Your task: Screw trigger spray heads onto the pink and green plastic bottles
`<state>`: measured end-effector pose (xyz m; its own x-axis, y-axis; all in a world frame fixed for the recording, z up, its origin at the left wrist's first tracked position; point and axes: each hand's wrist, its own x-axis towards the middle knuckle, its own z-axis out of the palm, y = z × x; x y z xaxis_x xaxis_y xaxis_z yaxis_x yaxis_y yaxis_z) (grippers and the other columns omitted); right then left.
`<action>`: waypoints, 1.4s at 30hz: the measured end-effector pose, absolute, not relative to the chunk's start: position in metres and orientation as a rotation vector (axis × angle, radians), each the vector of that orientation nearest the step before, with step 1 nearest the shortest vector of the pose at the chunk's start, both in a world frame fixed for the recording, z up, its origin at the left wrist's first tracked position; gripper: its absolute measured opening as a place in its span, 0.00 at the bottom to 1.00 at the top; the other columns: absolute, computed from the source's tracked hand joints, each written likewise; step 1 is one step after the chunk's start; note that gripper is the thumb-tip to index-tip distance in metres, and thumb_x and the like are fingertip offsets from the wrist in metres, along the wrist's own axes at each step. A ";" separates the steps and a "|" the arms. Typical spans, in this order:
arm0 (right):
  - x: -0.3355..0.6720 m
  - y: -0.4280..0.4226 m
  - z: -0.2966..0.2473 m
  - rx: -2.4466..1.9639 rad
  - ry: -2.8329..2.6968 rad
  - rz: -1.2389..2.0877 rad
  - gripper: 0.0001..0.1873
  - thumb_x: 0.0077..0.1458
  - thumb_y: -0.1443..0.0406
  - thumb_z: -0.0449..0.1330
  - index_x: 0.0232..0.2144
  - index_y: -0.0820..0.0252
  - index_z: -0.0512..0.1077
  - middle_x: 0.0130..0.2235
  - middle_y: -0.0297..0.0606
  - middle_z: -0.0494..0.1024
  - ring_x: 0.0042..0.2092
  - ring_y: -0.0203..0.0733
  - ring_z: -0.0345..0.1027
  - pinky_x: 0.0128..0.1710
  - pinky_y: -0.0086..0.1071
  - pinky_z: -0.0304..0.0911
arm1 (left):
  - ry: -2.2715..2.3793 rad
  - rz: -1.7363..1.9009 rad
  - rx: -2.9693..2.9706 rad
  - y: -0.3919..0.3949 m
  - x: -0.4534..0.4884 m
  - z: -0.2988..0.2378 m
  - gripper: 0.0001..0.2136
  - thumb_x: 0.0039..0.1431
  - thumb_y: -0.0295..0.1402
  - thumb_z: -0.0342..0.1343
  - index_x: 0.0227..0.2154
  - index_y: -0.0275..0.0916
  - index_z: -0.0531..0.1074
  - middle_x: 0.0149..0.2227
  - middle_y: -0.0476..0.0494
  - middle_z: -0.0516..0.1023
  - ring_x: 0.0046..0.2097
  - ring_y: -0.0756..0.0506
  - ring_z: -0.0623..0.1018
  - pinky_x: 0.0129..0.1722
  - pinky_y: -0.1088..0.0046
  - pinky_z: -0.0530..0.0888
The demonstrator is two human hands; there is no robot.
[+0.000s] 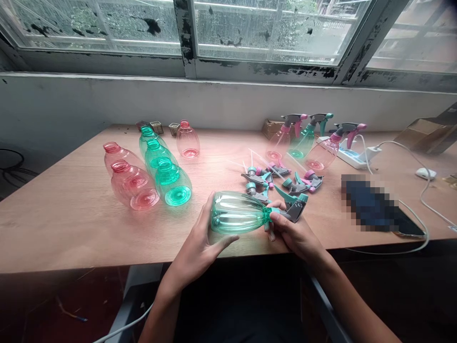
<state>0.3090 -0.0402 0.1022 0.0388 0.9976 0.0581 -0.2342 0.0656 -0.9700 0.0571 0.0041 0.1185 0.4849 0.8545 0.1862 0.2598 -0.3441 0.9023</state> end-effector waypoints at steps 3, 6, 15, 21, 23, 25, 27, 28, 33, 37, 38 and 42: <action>0.309 -0.040 0.103 -0.993 -1.036 1.248 0.14 0.61 0.55 0.68 0.39 0.58 0.73 0.24 0.29 0.77 0.23 0.35 0.69 0.28 0.29 0.62 | 0.935 0.852 1.858 0.004 0.057 0.119 0.42 0.63 0.42 0.64 0.73 0.52 0.45 0.74 0.43 0.56 0.74 0.35 0.57 0.73 0.53 0.56; 0.309 -0.040 0.102 -0.983 -1.029 1.246 0.13 0.62 0.56 0.68 0.39 0.58 0.73 0.24 0.29 0.77 0.23 0.35 0.70 0.28 0.29 0.62 | 0.941 0.852 1.864 0.003 0.057 0.119 0.44 0.63 0.42 0.64 0.74 0.52 0.42 0.74 0.43 0.56 0.74 0.34 0.56 0.73 0.53 0.55; 0.308 -0.040 0.102 -0.975 -1.018 1.250 0.13 0.62 0.56 0.68 0.40 0.58 0.73 0.24 0.29 0.76 0.23 0.35 0.69 0.28 0.29 0.61 | 0.934 0.853 1.850 0.004 0.057 0.120 0.43 0.64 0.42 0.64 0.73 0.53 0.43 0.74 0.43 0.57 0.74 0.36 0.57 0.74 0.53 0.55; 0.308 -0.040 0.103 -0.982 -1.021 1.251 0.13 0.62 0.56 0.68 0.40 0.58 0.72 0.24 0.29 0.77 0.23 0.34 0.69 0.28 0.29 0.61 | 0.930 0.857 1.858 0.004 0.057 0.119 0.43 0.64 0.42 0.64 0.73 0.55 0.42 0.74 0.45 0.55 0.74 0.35 0.57 0.74 0.54 0.55; 0.308 -0.041 0.103 -0.985 -1.023 1.249 0.13 0.62 0.56 0.68 0.40 0.58 0.72 0.24 0.29 0.77 0.23 0.35 0.69 0.29 0.29 0.61 | 0.929 0.858 1.859 0.004 0.057 0.118 0.42 0.64 0.42 0.64 0.73 0.54 0.44 0.74 0.45 0.55 0.74 0.36 0.57 0.74 0.54 0.55; 0.308 -0.041 0.104 -0.988 -1.025 1.250 0.13 0.62 0.56 0.68 0.40 0.58 0.72 0.24 0.29 0.77 0.24 0.35 0.69 0.29 0.29 0.61 | 0.929 0.855 1.860 0.004 0.057 0.118 0.41 0.64 0.41 0.64 0.73 0.53 0.45 0.75 0.45 0.54 0.74 0.36 0.57 0.74 0.54 0.56; 0.308 -0.042 0.104 -0.991 -1.024 1.252 0.13 0.62 0.56 0.68 0.40 0.58 0.72 0.24 0.29 0.77 0.24 0.35 0.69 0.29 0.29 0.62 | 0.931 0.851 1.861 0.004 0.057 0.118 0.41 0.64 0.41 0.64 0.72 0.53 0.46 0.75 0.45 0.54 0.74 0.36 0.57 0.74 0.54 0.56; 0.308 -0.042 0.104 -0.992 -1.023 1.252 0.13 0.62 0.56 0.68 0.40 0.57 0.72 0.24 0.29 0.77 0.23 0.35 0.69 0.29 0.29 0.62 | 0.933 0.851 1.860 0.004 0.057 0.118 0.41 0.64 0.41 0.64 0.72 0.53 0.46 0.75 0.45 0.54 0.74 0.36 0.56 0.74 0.54 0.55; 0.308 -0.041 0.104 -0.993 -1.017 1.253 0.14 0.61 0.56 0.68 0.40 0.57 0.72 0.24 0.28 0.77 0.23 0.36 0.69 0.29 0.29 0.62 | 0.933 0.852 1.856 0.004 0.056 0.118 0.41 0.64 0.41 0.64 0.72 0.52 0.46 0.75 0.44 0.53 0.74 0.36 0.56 0.74 0.54 0.55; 0.307 -0.041 0.104 -0.993 -1.019 1.258 0.14 0.61 0.55 0.68 0.40 0.57 0.72 0.24 0.29 0.77 0.23 0.36 0.69 0.28 0.29 0.62 | 0.934 0.848 1.857 0.003 0.056 0.119 0.41 0.64 0.41 0.64 0.73 0.51 0.45 0.75 0.43 0.54 0.74 0.36 0.56 0.74 0.54 0.55; 0.307 -0.041 0.104 -0.992 -1.019 1.258 0.14 0.61 0.55 0.68 0.39 0.57 0.72 0.24 0.29 0.77 0.23 0.36 0.69 0.28 0.29 0.62 | 0.935 0.848 1.857 0.003 0.057 0.119 0.42 0.64 0.41 0.64 0.73 0.51 0.45 0.75 0.43 0.54 0.74 0.35 0.57 0.73 0.53 0.56; 0.307 -0.041 0.105 -0.996 -1.026 1.258 0.13 0.62 0.56 0.68 0.39 0.57 0.72 0.24 0.29 0.77 0.23 0.36 0.69 0.28 0.30 0.61 | 0.933 0.848 1.859 0.004 0.057 0.120 0.42 0.64 0.41 0.64 0.73 0.51 0.45 0.75 0.42 0.54 0.74 0.34 0.57 0.73 0.51 0.56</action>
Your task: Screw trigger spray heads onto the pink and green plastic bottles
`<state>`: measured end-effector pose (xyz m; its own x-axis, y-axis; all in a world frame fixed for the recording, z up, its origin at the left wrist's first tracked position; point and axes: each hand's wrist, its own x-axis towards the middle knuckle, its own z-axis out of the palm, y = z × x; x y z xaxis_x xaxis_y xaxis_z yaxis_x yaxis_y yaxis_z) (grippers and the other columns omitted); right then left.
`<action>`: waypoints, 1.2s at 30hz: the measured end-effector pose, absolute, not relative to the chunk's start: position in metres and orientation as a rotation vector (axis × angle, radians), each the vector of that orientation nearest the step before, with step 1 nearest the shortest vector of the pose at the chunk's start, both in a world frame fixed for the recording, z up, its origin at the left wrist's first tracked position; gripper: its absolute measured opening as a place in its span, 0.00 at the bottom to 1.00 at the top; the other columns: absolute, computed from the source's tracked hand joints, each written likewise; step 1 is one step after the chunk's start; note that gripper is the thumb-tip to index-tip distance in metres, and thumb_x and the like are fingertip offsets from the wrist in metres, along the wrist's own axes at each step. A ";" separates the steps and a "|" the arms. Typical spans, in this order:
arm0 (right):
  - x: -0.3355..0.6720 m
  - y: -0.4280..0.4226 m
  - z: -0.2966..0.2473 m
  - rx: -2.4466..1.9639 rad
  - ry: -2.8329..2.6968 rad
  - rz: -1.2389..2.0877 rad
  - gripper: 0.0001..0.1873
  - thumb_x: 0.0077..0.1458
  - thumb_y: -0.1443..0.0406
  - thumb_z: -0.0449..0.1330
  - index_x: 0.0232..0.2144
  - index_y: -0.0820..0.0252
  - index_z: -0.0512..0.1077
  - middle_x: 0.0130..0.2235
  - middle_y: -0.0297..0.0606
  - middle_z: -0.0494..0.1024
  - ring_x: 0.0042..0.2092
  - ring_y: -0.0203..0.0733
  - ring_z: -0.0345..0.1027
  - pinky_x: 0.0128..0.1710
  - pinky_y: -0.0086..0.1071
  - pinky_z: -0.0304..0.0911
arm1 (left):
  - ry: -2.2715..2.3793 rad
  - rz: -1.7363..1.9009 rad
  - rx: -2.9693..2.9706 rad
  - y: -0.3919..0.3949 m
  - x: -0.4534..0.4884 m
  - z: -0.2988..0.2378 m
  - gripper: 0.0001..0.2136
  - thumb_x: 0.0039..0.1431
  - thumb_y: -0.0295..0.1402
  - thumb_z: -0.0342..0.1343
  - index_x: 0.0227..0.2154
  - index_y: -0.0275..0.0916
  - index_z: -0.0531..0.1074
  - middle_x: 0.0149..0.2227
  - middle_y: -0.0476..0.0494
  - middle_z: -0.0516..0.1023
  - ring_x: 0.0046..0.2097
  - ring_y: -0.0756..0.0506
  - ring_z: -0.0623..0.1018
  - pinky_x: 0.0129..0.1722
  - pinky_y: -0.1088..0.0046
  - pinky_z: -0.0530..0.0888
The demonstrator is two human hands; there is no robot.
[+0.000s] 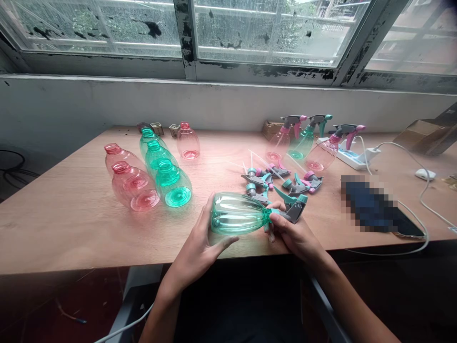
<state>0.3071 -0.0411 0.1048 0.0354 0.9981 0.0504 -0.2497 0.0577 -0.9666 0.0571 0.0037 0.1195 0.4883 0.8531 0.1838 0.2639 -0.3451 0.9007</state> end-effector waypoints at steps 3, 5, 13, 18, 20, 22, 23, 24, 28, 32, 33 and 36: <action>0.308 -0.041 0.104 -1.003 -1.030 1.254 0.13 0.62 0.55 0.68 0.39 0.57 0.72 0.24 0.30 0.78 0.23 0.37 0.69 0.28 0.31 0.61 | 0.931 0.853 1.861 0.004 0.057 0.120 0.42 0.64 0.41 0.64 0.73 0.52 0.45 0.75 0.42 0.54 0.74 0.34 0.57 0.73 0.50 0.55; 0.308 -0.041 0.103 -1.011 -1.027 1.248 0.14 0.61 0.55 0.68 0.39 0.57 0.72 0.24 0.30 0.78 0.23 0.38 0.69 0.28 0.31 0.61 | 0.928 0.854 1.863 0.004 0.057 0.120 0.43 0.64 0.41 0.64 0.73 0.52 0.43 0.75 0.42 0.54 0.74 0.34 0.56 0.73 0.50 0.55; 0.306 -0.042 0.106 -1.001 -1.031 1.246 0.14 0.62 0.55 0.68 0.39 0.57 0.72 0.24 0.30 0.77 0.23 0.36 0.68 0.29 0.30 0.61 | 0.941 0.846 1.879 0.003 0.057 0.120 0.44 0.64 0.42 0.64 0.74 0.53 0.41 0.75 0.43 0.54 0.74 0.35 0.55 0.74 0.53 0.54; 0.307 -0.041 0.106 -1.030 -1.034 1.240 0.15 0.60 0.53 0.68 0.39 0.57 0.72 0.24 0.30 0.77 0.23 0.38 0.68 0.28 0.32 0.61 | 0.936 0.845 1.865 0.004 0.057 0.118 0.44 0.64 0.42 0.64 0.74 0.51 0.41 0.75 0.43 0.53 0.74 0.36 0.55 0.74 0.53 0.54; 0.307 -0.041 0.106 -1.032 -1.029 1.244 0.16 0.60 0.53 0.68 0.39 0.57 0.72 0.24 0.30 0.77 0.23 0.39 0.68 0.28 0.33 0.61 | 0.935 0.844 1.867 0.004 0.056 0.118 0.44 0.64 0.42 0.64 0.74 0.52 0.41 0.75 0.43 0.53 0.74 0.35 0.55 0.74 0.53 0.55; 0.307 -0.041 0.106 -1.030 -1.024 1.250 0.16 0.60 0.53 0.68 0.40 0.57 0.71 0.24 0.30 0.77 0.23 0.39 0.68 0.29 0.32 0.60 | 0.932 0.840 1.866 0.004 0.056 0.119 0.44 0.64 0.42 0.64 0.74 0.52 0.42 0.75 0.43 0.54 0.74 0.34 0.55 0.74 0.52 0.55; 0.307 -0.041 0.106 -1.027 -1.024 1.251 0.16 0.60 0.54 0.68 0.40 0.57 0.72 0.24 0.30 0.77 0.23 0.39 0.68 0.29 0.32 0.60 | 0.931 0.839 1.865 0.004 0.056 0.119 0.43 0.64 0.42 0.64 0.74 0.52 0.42 0.75 0.43 0.54 0.74 0.34 0.55 0.74 0.52 0.55; 0.307 -0.041 0.106 -1.024 -1.026 1.251 0.15 0.60 0.54 0.68 0.40 0.57 0.72 0.24 0.30 0.77 0.23 0.38 0.68 0.29 0.32 0.60 | 0.932 0.840 1.864 0.004 0.056 0.119 0.43 0.64 0.42 0.64 0.74 0.53 0.42 0.75 0.43 0.54 0.74 0.34 0.56 0.74 0.52 0.55; 0.307 -0.041 0.105 -1.026 -1.030 1.249 0.15 0.61 0.54 0.68 0.39 0.57 0.72 0.24 0.30 0.77 0.23 0.39 0.68 0.28 0.32 0.60 | 0.933 0.846 1.867 0.003 0.057 0.118 0.44 0.64 0.42 0.64 0.74 0.53 0.41 0.75 0.44 0.53 0.74 0.35 0.55 0.74 0.52 0.55; 0.307 -0.041 0.105 -1.020 -1.029 1.255 0.15 0.60 0.54 0.68 0.40 0.57 0.71 0.24 0.30 0.78 0.23 0.38 0.68 0.28 0.32 0.60 | 0.924 0.847 1.868 0.004 0.056 0.118 0.44 0.64 0.42 0.64 0.74 0.53 0.40 0.75 0.43 0.53 0.74 0.34 0.56 0.73 0.52 0.56; 0.307 -0.041 0.105 -1.019 -1.028 1.253 0.15 0.60 0.54 0.68 0.40 0.57 0.71 0.24 0.30 0.78 0.23 0.38 0.68 0.28 0.32 0.60 | 0.922 0.846 1.868 0.004 0.056 0.118 0.44 0.64 0.42 0.64 0.74 0.53 0.40 0.75 0.43 0.53 0.74 0.34 0.56 0.73 0.52 0.56; 0.308 -0.041 0.105 -1.015 -1.026 1.252 0.16 0.60 0.54 0.68 0.39 0.57 0.72 0.25 0.31 0.78 0.23 0.38 0.68 0.28 0.32 0.60 | 0.921 0.840 1.867 0.005 0.056 0.118 0.44 0.64 0.42 0.64 0.74 0.53 0.40 0.75 0.43 0.53 0.74 0.35 0.56 0.73 0.52 0.56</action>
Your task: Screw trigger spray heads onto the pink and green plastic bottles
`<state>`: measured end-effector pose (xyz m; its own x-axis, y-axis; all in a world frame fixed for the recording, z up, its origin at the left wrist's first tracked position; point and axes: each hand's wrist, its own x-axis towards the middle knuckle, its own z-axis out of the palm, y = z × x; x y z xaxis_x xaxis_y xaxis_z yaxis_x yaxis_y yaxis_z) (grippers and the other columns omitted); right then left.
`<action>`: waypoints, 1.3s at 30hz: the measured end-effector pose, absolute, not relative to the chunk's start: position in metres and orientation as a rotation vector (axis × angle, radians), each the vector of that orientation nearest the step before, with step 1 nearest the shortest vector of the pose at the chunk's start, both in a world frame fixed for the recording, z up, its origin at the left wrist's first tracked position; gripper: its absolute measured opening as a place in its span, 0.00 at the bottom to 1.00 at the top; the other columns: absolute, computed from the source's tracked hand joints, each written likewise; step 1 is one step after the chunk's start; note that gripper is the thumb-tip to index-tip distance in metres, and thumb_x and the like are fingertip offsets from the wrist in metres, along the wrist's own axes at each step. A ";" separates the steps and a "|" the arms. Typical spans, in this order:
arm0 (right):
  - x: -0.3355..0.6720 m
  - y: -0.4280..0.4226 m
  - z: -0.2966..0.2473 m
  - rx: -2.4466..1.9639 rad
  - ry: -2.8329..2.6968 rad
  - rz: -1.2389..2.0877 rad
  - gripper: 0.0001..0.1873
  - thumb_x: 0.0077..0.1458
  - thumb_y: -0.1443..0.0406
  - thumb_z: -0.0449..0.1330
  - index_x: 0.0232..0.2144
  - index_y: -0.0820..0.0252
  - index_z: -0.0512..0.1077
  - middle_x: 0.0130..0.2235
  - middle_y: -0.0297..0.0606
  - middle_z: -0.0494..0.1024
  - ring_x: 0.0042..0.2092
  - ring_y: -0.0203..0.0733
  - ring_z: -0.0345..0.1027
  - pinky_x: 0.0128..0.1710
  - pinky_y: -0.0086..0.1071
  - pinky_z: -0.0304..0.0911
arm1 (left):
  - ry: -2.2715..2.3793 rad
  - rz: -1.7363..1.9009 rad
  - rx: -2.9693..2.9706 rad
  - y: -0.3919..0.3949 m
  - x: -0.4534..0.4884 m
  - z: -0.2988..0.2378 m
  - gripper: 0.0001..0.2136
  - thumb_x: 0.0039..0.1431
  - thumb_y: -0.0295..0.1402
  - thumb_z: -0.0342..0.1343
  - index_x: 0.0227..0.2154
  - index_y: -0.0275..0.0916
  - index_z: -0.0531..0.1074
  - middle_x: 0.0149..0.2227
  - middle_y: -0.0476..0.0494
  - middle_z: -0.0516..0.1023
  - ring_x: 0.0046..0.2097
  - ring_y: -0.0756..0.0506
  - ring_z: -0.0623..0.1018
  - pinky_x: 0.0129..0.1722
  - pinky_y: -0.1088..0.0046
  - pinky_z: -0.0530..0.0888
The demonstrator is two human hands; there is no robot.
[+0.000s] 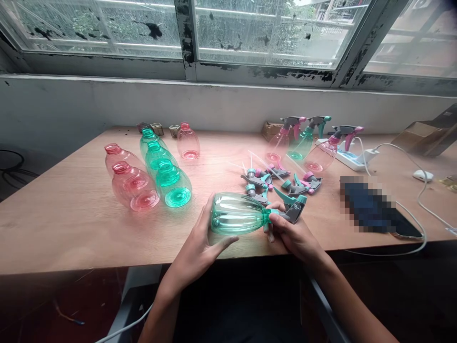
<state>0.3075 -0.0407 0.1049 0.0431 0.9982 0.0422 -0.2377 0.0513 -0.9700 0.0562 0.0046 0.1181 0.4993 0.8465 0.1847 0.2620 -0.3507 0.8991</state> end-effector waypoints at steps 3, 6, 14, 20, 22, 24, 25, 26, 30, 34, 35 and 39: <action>0.308 -0.041 0.104 -1.012 -1.020 1.256 0.15 0.61 0.54 0.68 0.40 0.57 0.72 0.24 0.30 0.78 0.23 0.37 0.69 0.28 0.31 0.61 | 0.926 0.840 1.869 0.004 0.056 0.119 0.44 0.64 0.42 0.64 0.74 0.53 0.41 0.75 0.43 0.53 0.74 0.36 0.55 0.74 0.52 0.55; 0.308 -0.041 0.104 -1.008 -1.026 1.263 0.15 0.61 0.54 0.68 0.40 0.57 0.72 0.24 0.30 0.78 0.23 0.37 0.69 0.28 0.31 0.61 | 0.938 0.844 1.874 0.004 0.056 0.119 0.44 0.64 0.42 0.64 0.74 0.53 0.41 0.75 0.44 0.53 0.75 0.35 0.55 0.74 0.51 0.54; 0.308 -0.040 0.105 -1.028 -1.029 1.256 0.16 0.59 0.53 0.68 0.40 0.57 0.71 0.24 0.31 0.77 0.23 0.39 0.68 0.27 0.32 0.61 | 0.934 0.844 1.862 0.004 0.056 0.118 0.44 0.64 0.42 0.64 0.74 0.54 0.41 0.75 0.44 0.54 0.75 0.35 0.55 0.74 0.53 0.55; 0.308 -0.040 0.103 -1.010 -1.029 1.257 0.15 0.61 0.54 0.68 0.39 0.57 0.72 0.24 0.30 0.77 0.23 0.38 0.68 0.28 0.31 0.60 | 0.936 0.844 1.877 0.003 0.057 0.118 0.44 0.64 0.42 0.64 0.74 0.54 0.40 0.75 0.44 0.53 0.75 0.35 0.55 0.74 0.52 0.55; 0.308 -0.040 0.103 -1.003 -1.032 1.257 0.14 0.61 0.55 0.68 0.39 0.57 0.72 0.24 0.30 0.77 0.23 0.37 0.68 0.28 0.31 0.60 | 0.935 0.843 1.878 0.003 0.056 0.118 0.44 0.64 0.42 0.64 0.74 0.54 0.40 0.75 0.43 0.53 0.74 0.34 0.55 0.74 0.51 0.55; 0.308 -0.040 0.103 -1.001 -1.030 1.254 0.14 0.61 0.55 0.68 0.39 0.57 0.72 0.24 0.30 0.77 0.23 0.37 0.68 0.28 0.31 0.60 | 0.934 0.844 1.879 0.004 0.056 0.118 0.44 0.64 0.42 0.63 0.74 0.54 0.40 0.75 0.43 0.54 0.74 0.34 0.56 0.73 0.51 0.55; 0.308 -0.040 0.103 -1.001 -1.028 1.254 0.14 0.61 0.55 0.68 0.40 0.57 0.72 0.24 0.30 0.78 0.23 0.37 0.69 0.28 0.31 0.61 | 0.935 0.844 1.879 0.004 0.056 0.118 0.44 0.64 0.42 0.63 0.74 0.54 0.40 0.74 0.43 0.55 0.74 0.34 0.56 0.73 0.51 0.55; 0.308 -0.041 0.103 -1.001 -1.026 1.255 0.14 0.62 0.55 0.68 0.40 0.57 0.72 0.25 0.30 0.78 0.23 0.37 0.69 0.28 0.30 0.61 | 0.936 0.844 1.879 0.004 0.056 0.118 0.44 0.64 0.42 0.63 0.74 0.54 0.40 0.74 0.43 0.55 0.74 0.34 0.56 0.73 0.51 0.55; 0.308 -0.041 0.103 -0.991 -1.030 1.267 0.14 0.62 0.55 0.68 0.40 0.57 0.72 0.25 0.30 0.78 0.24 0.36 0.69 0.29 0.29 0.61 | 0.944 0.845 1.877 0.004 0.057 0.119 0.43 0.64 0.43 0.63 0.74 0.53 0.42 0.74 0.43 0.54 0.74 0.34 0.55 0.74 0.52 0.54; 0.308 -0.041 0.105 -1.003 -1.035 1.255 0.15 0.61 0.54 0.68 0.40 0.58 0.72 0.25 0.31 0.78 0.23 0.36 0.69 0.28 0.30 0.61 | 0.951 0.845 1.870 0.003 0.057 0.119 0.42 0.64 0.43 0.64 0.73 0.52 0.45 0.74 0.42 0.55 0.74 0.34 0.56 0.74 0.53 0.55; 0.308 -0.041 0.105 -1.006 -1.038 1.253 0.15 0.61 0.54 0.68 0.39 0.58 0.72 0.25 0.31 0.78 0.23 0.36 0.69 0.28 0.30 0.62 | 0.956 0.846 1.870 0.003 0.057 0.119 0.42 0.64 0.43 0.64 0.73 0.51 0.45 0.74 0.42 0.56 0.74 0.35 0.56 0.74 0.53 0.55; 0.307 -0.041 0.105 -1.010 -1.041 1.250 0.14 0.62 0.55 0.68 0.39 0.58 0.72 0.25 0.31 0.78 0.24 0.36 0.69 0.28 0.30 0.62 | 0.955 0.847 1.872 0.003 0.057 0.119 0.41 0.64 0.42 0.64 0.72 0.51 0.46 0.74 0.43 0.57 0.74 0.36 0.57 0.74 0.54 0.55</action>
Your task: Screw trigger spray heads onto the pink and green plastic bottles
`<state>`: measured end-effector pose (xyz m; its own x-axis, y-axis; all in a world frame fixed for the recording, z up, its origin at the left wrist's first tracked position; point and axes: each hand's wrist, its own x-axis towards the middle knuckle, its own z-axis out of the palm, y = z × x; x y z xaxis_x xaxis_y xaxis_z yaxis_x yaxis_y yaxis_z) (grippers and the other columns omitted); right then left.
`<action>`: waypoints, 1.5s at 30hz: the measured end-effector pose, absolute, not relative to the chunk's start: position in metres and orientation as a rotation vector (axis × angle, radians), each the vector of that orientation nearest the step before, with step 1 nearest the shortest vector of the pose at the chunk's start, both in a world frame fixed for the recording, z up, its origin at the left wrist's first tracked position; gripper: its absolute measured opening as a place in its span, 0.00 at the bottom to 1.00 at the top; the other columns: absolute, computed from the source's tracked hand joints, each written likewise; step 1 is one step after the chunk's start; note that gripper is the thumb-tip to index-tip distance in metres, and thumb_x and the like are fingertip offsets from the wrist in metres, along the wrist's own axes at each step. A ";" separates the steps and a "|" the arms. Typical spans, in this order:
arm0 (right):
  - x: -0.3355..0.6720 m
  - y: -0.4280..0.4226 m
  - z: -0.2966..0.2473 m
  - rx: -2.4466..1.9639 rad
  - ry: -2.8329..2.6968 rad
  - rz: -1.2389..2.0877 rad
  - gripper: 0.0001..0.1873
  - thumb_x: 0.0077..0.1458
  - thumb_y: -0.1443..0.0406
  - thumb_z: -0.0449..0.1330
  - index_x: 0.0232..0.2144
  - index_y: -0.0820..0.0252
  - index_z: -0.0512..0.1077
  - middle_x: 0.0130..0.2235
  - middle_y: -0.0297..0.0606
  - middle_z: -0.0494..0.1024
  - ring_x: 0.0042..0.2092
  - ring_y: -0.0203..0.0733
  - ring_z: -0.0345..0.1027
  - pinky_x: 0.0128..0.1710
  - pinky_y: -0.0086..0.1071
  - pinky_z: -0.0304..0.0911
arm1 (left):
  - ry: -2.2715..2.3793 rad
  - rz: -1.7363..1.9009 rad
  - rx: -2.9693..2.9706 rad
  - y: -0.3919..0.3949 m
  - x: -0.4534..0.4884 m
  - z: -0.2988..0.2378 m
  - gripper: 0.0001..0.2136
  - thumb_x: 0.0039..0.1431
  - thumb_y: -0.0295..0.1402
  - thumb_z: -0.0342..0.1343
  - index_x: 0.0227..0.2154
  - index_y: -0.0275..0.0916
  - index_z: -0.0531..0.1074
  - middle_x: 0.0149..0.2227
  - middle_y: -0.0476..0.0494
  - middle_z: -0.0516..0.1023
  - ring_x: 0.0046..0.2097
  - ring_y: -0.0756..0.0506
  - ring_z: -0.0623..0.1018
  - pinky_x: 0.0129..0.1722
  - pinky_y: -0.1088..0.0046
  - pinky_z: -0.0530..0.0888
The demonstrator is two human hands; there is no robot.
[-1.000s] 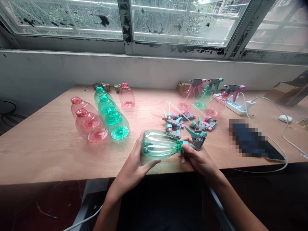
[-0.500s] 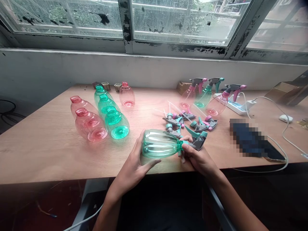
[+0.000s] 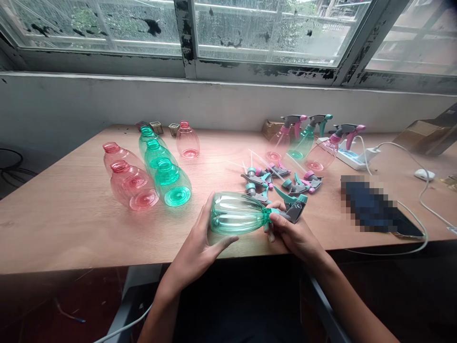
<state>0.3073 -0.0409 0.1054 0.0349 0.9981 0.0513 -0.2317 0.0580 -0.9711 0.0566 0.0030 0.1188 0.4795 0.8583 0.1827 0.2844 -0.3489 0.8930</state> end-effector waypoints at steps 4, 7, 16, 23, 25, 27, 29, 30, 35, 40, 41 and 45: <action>0.308 -0.041 0.105 -1.009 -1.034 1.245 0.14 0.61 0.55 0.68 0.39 0.58 0.72 0.25 0.30 0.78 0.23 0.36 0.69 0.28 0.30 0.62 | 0.953 0.850 1.878 0.004 0.056 0.119 0.42 0.64 0.42 0.64 0.73 0.53 0.44 0.74 0.44 0.56 0.74 0.36 0.56 0.74 0.54 0.54; 0.308 -0.041 0.106 -1.010 -1.035 1.242 0.14 0.61 0.55 0.68 0.39 0.58 0.72 0.25 0.30 0.78 0.24 0.36 0.69 0.28 0.30 0.62 | 0.952 0.857 1.888 0.004 0.056 0.119 0.44 0.64 0.42 0.64 0.73 0.53 0.42 0.73 0.43 0.56 0.74 0.36 0.57 0.73 0.54 0.55; 0.307 -0.041 0.106 -0.993 -1.045 1.248 0.14 0.62 0.55 0.68 0.39 0.58 0.72 0.25 0.31 0.78 0.24 0.36 0.69 0.28 0.29 0.62 | 0.945 0.862 1.908 0.004 0.056 0.119 0.44 0.64 0.42 0.64 0.74 0.54 0.41 0.74 0.43 0.56 0.74 0.35 0.56 0.74 0.52 0.54; 0.308 -0.041 0.104 -0.980 -1.035 1.264 0.13 0.63 0.56 0.67 0.40 0.58 0.72 0.26 0.31 0.78 0.24 0.36 0.69 0.29 0.29 0.62 | 0.929 0.856 1.884 0.005 0.056 0.117 0.41 0.64 0.42 0.64 0.72 0.52 0.46 0.74 0.44 0.56 0.74 0.36 0.57 0.74 0.53 0.55; 0.308 -0.041 0.104 -0.979 -1.043 1.260 0.13 0.63 0.56 0.67 0.40 0.58 0.72 0.25 0.30 0.78 0.24 0.36 0.69 0.29 0.29 0.62 | 0.925 0.852 1.867 0.005 0.056 0.117 0.41 0.64 0.42 0.64 0.72 0.52 0.47 0.74 0.43 0.57 0.73 0.36 0.58 0.73 0.53 0.57; 0.308 -0.040 0.104 -0.981 -1.049 1.258 0.13 0.63 0.56 0.67 0.40 0.58 0.72 0.25 0.30 0.78 0.24 0.36 0.69 0.28 0.29 0.62 | 0.922 0.848 1.857 0.005 0.057 0.116 0.41 0.64 0.42 0.64 0.72 0.52 0.46 0.73 0.43 0.57 0.73 0.35 0.59 0.73 0.53 0.57; 0.308 -0.040 0.105 -0.986 -1.051 1.255 0.13 0.63 0.56 0.67 0.39 0.58 0.72 0.25 0.31 0.78 0.24 0.36 0.69 0.28 0.29 0.62 | 0.920 0.848 1.856 0.005 0.057 0.116 0.41 0.64 0.42 0.64 0.72 0.52 0.47 0.73 0.43 0.57 0.73 0.35 0.59 0.73 0.53 0.57; 0.308 -0.041 0.105 -0.987 -1.050 1.255 0.13 0.62 0.56 0.67 0.39 0.58 0.72 0.25 0.31 0.78 0.24 0.36 0.69 0.28 0.29 0.62 | 0.921 0.849 1.858 0.005 0.057 0.116 0.41 0.64 0.42 0.64 0.72 0.52 0.47 0.73 0.43 0.57 0.73 0.35 0.59 0.73 0.53 0.57; 0.308 -0.041 0.105 -0.977 -1.041 1.261 0.13 0.62 0.56 0.67 0.39 0.58 0.72 0.25 0.30 0.78 0.24 0.36 0.69 0.28 0.29 0.62 | 0.945 0.853 1.881 0.004 0.057 0.116 0.41 0.63 0.42 0.65 0.72 0.53 0.47 0.74 0.43 0.57 0.73 0.35 0.58 0.73 0.54 0.56; 0.309 -0.040 0.104 -0.978 -1.030 1.272 0.14 0.61 0.55 0.68 0.40 0.57 0.71 0.25 0.31 0.78 0.23 0.37 0.69 0.27 0.30 0.62 | 0.934 0.856 1.884 0.004 0.057 0.116 0.41 0.63 0.42 0.64 0.72 0.53 0.47 0.74 0.43 0.57 0.74 0.35 0.58 0.73 0.55 0.56; 0.309 -0.040 0.104 -0.978 -1.030 1.272 0.14 0.61 0.55 0.68 0.40 0.57 0.71 0.25 0.31 0.78 0.23 0.37 0.69 0.27 0.30 0.62 | 0.935 0.856 1.886 0.004 0.057 0.116 0.41 0.64 0.42 0.64 0.72 0.52 0.47 0.74 0.43 0.57 0.74 0.35 0.58 0.73 0.55 0.56; 0.309 -0.040 0.105 -0.987 -1.037 1.269 0.13 0.62 0.55 0.67 0.39 0.57 0.71 0.26 0.31 0.78 0.24 0.37 0.69 0.27 0.30 0.62 | 0.948 0.854 1.900 0.004 0.057 0.117 0.40 0.64 0.42 0.64 0.72 0.52 0.47 0.74 0.43 0.56 0.74 0.36 0.57 0.74 0.54 0.55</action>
<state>0.3087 -0.0401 0.1050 0.0197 0.9984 0.0537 -0.2511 0.0570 -0.9663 0.0567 0.0042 0.1169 0.4845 0.8512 0.2018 0.2891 -0.3735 0.8815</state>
